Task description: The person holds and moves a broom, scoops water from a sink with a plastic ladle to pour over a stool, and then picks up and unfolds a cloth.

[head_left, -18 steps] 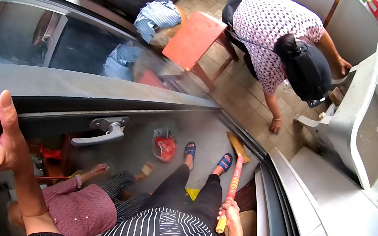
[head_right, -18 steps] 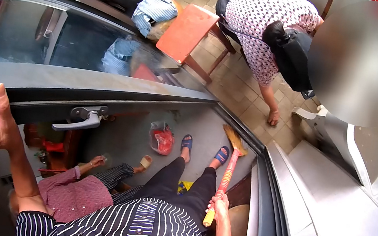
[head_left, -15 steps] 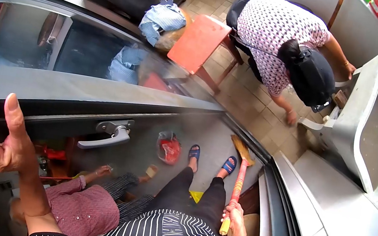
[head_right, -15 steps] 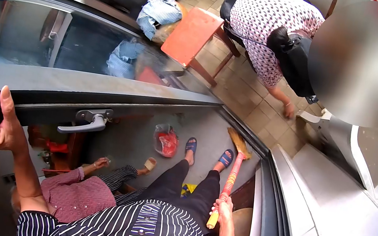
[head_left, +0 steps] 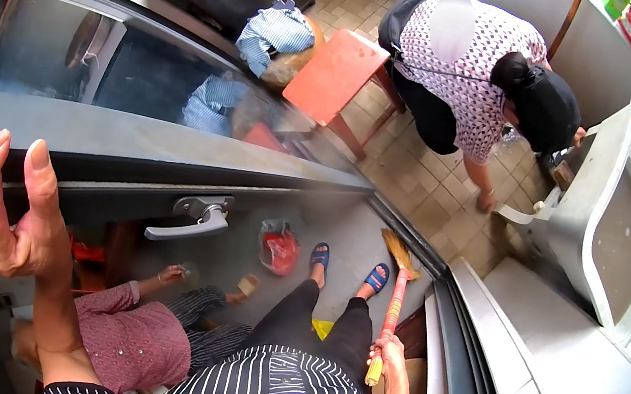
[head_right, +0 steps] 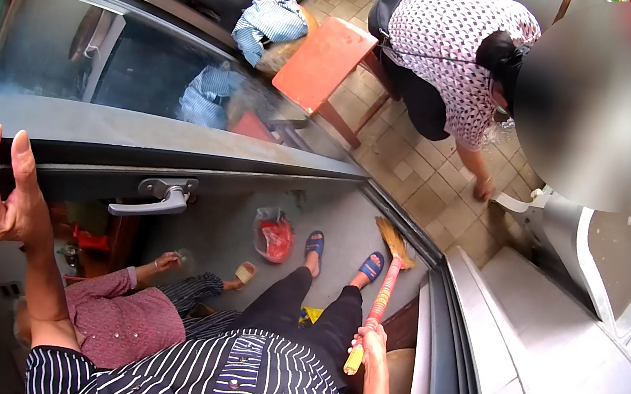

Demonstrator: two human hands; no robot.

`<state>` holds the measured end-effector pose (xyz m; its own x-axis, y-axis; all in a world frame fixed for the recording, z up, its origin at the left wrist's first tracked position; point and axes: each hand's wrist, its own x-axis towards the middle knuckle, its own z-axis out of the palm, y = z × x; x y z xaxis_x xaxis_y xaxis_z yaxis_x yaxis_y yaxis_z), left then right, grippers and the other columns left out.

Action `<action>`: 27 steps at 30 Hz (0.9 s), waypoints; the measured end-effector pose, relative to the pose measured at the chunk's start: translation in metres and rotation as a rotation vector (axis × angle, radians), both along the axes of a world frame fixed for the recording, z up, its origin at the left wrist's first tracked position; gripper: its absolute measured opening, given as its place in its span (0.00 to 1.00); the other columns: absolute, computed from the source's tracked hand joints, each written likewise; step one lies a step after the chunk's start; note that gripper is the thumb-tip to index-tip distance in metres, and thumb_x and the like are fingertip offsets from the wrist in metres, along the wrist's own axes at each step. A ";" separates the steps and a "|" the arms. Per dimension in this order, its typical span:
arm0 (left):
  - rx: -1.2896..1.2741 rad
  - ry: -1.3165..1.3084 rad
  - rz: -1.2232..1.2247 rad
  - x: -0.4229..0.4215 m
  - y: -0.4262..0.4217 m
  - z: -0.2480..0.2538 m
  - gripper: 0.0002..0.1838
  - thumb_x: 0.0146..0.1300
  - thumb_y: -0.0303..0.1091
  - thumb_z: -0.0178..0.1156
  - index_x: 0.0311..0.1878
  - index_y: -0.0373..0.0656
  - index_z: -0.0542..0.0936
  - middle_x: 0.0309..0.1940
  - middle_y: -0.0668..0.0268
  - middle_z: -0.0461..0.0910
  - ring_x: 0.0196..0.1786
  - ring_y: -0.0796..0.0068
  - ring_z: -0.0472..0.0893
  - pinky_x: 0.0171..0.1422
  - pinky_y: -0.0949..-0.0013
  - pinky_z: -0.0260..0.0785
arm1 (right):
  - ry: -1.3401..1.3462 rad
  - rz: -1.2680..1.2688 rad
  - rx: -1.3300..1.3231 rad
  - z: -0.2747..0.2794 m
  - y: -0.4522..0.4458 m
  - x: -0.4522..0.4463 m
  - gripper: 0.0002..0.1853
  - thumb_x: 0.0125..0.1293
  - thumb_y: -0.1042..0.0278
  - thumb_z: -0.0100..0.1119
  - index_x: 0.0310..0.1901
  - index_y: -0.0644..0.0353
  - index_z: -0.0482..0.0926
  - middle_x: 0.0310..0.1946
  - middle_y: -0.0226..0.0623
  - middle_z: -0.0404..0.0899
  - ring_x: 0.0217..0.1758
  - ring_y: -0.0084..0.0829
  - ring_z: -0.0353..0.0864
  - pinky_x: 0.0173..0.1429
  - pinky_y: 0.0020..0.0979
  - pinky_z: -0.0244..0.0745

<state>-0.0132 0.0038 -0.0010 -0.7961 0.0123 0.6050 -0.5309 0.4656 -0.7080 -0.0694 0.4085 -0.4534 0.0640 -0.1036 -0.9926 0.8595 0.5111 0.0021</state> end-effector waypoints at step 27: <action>0.033 0.084 -0.162 -0.008 0.003 0.003 0.11 0.49 0.36 0.67 0.38 0.49 0.82 0.43 0.64 0.79 0.44 0.72 0.76 0.50 0.70 0.67 | 0.028 -0.057 -0.027 0.004 0.005 0.010 0.06 0.55 0.79 0.50 0.33 0.60 0.65 0.13 0.36 0.66 0.11 0.29 0.69 0.13 0.36 0.71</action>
